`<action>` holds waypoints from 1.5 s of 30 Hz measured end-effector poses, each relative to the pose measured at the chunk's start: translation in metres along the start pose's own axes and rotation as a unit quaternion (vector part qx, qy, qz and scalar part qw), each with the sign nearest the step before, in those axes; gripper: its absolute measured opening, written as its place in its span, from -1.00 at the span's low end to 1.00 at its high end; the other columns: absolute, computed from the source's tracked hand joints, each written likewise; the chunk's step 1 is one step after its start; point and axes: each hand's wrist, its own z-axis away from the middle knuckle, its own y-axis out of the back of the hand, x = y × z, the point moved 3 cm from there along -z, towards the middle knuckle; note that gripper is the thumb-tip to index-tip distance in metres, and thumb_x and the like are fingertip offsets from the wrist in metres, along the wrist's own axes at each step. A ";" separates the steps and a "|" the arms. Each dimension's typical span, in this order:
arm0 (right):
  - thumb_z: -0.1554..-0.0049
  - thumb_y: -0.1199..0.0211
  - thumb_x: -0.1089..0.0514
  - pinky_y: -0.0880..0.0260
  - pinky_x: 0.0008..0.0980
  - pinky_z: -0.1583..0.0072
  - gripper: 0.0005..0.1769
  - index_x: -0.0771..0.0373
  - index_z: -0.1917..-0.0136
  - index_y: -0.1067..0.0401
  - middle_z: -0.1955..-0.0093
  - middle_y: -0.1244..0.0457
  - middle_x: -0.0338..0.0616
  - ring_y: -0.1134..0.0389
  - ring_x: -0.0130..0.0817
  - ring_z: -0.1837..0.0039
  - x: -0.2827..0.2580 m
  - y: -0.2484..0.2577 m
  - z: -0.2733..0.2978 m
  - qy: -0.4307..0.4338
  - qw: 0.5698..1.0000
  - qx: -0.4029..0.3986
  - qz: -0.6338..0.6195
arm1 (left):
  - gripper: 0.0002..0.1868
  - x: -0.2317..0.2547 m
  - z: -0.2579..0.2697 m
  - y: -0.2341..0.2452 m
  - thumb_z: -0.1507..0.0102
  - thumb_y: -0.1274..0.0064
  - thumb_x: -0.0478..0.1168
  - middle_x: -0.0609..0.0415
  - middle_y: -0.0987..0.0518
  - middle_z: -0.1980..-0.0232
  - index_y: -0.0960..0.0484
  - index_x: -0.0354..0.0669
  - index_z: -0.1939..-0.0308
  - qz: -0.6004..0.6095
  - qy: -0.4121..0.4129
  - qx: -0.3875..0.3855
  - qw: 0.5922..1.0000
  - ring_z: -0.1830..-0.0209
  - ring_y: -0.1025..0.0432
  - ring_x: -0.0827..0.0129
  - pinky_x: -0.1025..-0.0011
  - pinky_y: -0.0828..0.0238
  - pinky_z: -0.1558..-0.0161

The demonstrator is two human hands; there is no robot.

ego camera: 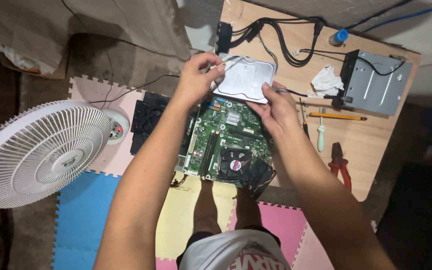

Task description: Connecting and cleaning computer components on a motherboard.

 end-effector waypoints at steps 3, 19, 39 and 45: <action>-0.21 -0.19 0.25 -0.51 0.09 -0.25 -0.55 0.26 -0.35 -0.20 -0.22 -0.31 0.03 -0.42 -0.03 -0.25 0.003 -0.011 -0.010 0.005 1.000 0.007 -0.018 | -0.85 -0.006 0.002 0.002 -0.27 -0.32 -0.33 0.08 -0.59 0.01 -0.68 -0.30 0.14 -0.027 -0.081 0.029 0.996 0.00 -0.46 0.40 0.44 -0.39 -0.05; -0.13 -0.45 0.11 -0.26 -0.46 0.43 -0.46 0.42 -0.27 -0.39 0.21 -0.31 -0.19 -0.21 -0.50 0.39 -0.026 -0.006 -0.018 0.058 0.950 0.125 0.280 | -0.38 0.046 0.018 -0.027 -0.01 -0.40 -0.35 -0.18 -0.33 -0.31 -0.57 -0.22 -0.14 -0.262 -0.026 0.073 0.962 -0.24 -0.30 -0.10 0.11 -0.29 -0.25; -0.26 -0.24 0.20 -0.46 -0.15 -0.13 -0.81 0.25 -0.14 -0.53 -0.03 -0.41 0.01 -0.46 -0.05 -0.08 -0.050 -0.031 0.094 0.385 0.664 -0.120 0.630 | -0.31 0.037 0.017 -0.024 -0.08 -0.32 -0.40 -0.25 -0.32 -0.41 -0.47 -0.22 -0.31 -0.236 -0.052 0.084 0.967 -0.41 -0.29 -0.16 0.14 -0.25 -0.39; -0.16 -0.41 0.15 -0.33 -0.04 -0.29 -0.77 0.14 -0.10 -0.59 -0.24 -0.23 0.05 -0.24 0.06 -0.31 -0.079 -0.032 0.068 0.467 0.554 -0.048 0.687 | -0.39 0.019 0.011 -0.021 -0.27 -0.18 -0.23 -0.16 -0.43 -0.39 -0.39 -0.20 -0.40 -0.252 0.000 0.114 0.961 -0.43 -0.34 -0.10 0.14 -0.26 -0.44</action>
